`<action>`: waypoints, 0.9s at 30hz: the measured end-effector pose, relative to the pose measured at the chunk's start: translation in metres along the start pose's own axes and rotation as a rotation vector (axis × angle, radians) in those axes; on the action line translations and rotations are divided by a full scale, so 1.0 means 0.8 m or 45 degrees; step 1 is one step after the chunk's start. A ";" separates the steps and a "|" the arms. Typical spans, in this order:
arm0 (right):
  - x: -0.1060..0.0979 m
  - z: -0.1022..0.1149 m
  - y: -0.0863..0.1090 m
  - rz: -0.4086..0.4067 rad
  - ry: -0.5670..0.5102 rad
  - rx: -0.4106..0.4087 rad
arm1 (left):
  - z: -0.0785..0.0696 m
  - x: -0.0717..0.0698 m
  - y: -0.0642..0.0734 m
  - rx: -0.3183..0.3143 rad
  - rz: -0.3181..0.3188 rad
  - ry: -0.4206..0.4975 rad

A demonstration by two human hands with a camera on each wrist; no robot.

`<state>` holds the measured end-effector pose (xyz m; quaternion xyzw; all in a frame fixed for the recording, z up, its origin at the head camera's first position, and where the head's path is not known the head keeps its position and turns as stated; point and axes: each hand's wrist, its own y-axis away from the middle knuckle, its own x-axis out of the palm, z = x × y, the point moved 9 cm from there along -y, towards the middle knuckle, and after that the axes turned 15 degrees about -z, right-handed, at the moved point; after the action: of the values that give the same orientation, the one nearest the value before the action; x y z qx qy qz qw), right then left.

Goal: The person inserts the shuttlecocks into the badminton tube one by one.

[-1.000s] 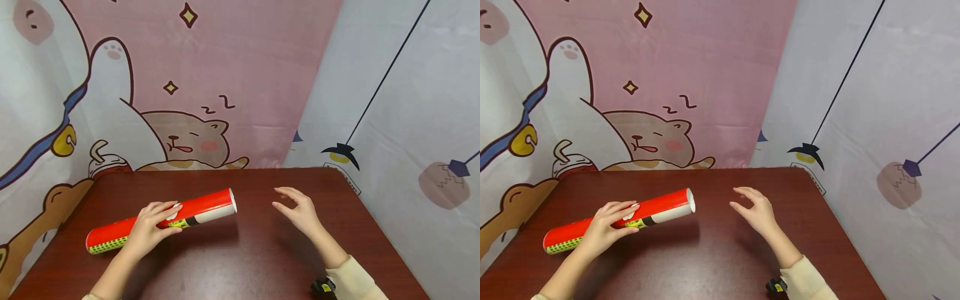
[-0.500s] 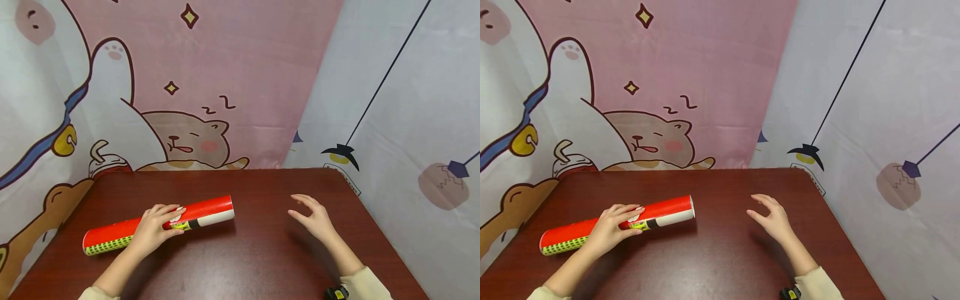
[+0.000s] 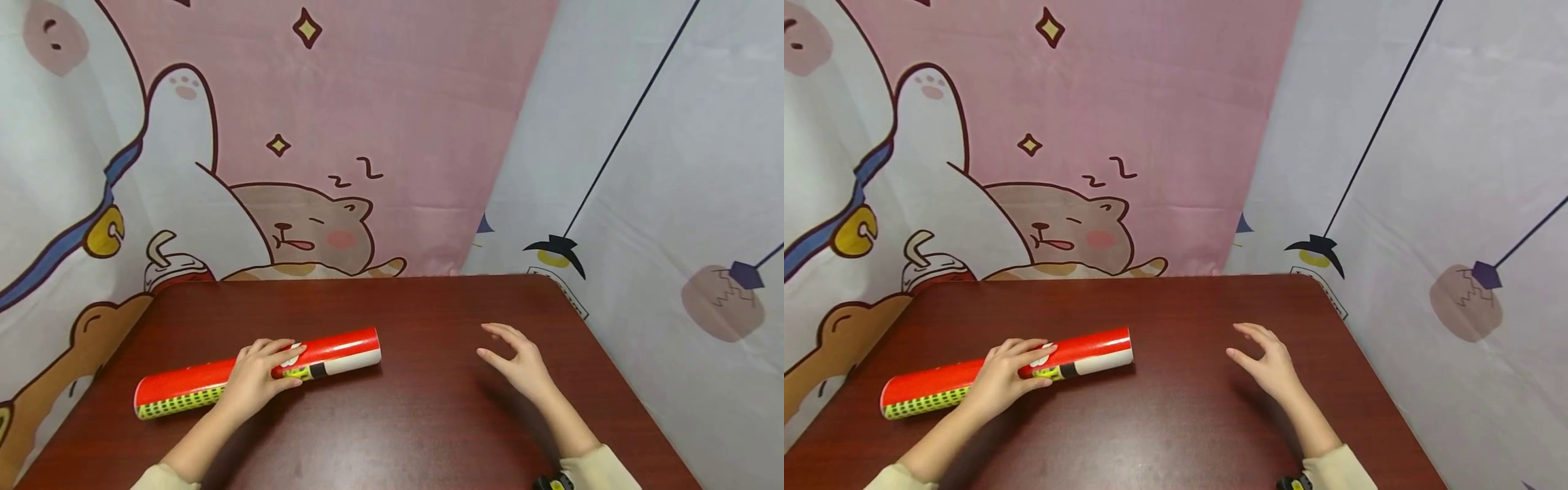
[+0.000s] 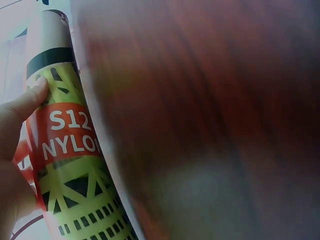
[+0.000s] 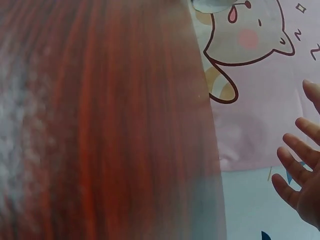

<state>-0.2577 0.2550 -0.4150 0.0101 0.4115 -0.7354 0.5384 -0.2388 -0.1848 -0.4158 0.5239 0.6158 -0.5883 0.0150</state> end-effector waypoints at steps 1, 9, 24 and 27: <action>-0.001 0.000 0.000 -0.003 -0.003 0.006 | 0.000 0.001 0.000 0.002 0.003 -0.002; -0.003 0.000 0.004 0.006 0.013 0.027 | 0.000 0.005 0.004 0.004 0.021 -0.030; 0.003 0.001 0.008 0.025 -0.011 0.027 | 0.002 -0.002 0.004 0.004 0.014 -0.014; 0.004 0.004 0.009 0.027 -0.019 0.017 | 0.000 -0.003 0.004 0.015 0.015 -0.008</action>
<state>-0.2523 0.2502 -0.4188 0.0126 0.4025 -0.7323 0.5491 -0.2361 -0.1872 -0.4166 0.5256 0.6092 -0.5935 0.0172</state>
